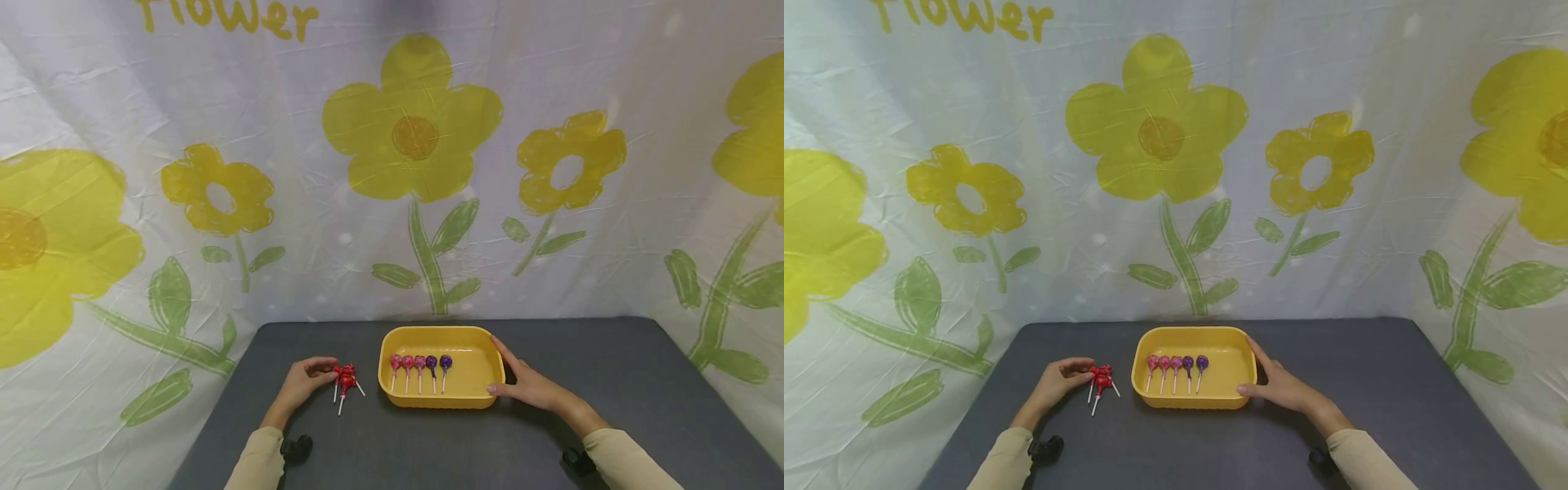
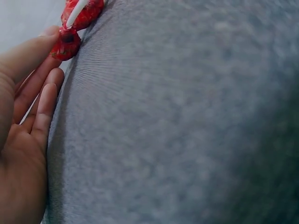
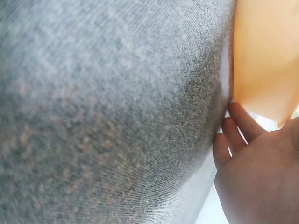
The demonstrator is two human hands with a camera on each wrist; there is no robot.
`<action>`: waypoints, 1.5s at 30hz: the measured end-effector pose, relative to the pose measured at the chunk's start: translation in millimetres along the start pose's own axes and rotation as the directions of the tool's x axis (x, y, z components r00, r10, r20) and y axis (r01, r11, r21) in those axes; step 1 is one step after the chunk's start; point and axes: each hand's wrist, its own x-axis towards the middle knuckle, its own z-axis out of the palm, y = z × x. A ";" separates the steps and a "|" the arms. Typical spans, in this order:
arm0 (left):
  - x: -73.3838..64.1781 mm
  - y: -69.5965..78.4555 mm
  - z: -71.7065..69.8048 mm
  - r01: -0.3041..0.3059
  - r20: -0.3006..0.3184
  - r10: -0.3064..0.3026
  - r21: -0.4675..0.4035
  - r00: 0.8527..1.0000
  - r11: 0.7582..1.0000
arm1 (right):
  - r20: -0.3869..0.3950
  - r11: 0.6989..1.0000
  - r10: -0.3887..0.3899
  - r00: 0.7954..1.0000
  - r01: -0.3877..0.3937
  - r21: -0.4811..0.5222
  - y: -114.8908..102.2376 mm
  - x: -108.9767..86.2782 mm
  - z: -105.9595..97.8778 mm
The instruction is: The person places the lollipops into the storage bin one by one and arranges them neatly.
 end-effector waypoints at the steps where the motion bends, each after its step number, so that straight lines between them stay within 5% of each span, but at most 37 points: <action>1: -0.1 0.0 0.2 0.001 0.000 -0.001 0.004 1.000 1.000 | 0.000 1.000 -0.002 1.000 0.002 0.001 0.1 0.0 0.0; 27: -1.8 5.0 -1.2 -0.040 0.013 0.039 0.065 0.999 0.997 | 0.001 1.000 -0.003 1.000 0.003 -0.003 1.1 -0.1 0.0; 37: 1.5 5.7 -7.4 -0.022 0.052 0.021 0.017 0.998 1.000 | 0.001 1.000 -0.011 1.000 0.011 -0.007 1.5 0.6 1.3; 45: 6.9 27.2 -17.5 -0.048 0.109 0.050 -0.014 0.993 0.999 | 0.001 1.000 -0.008 1.000 0.008 0.001 1.2 -0.3 0.3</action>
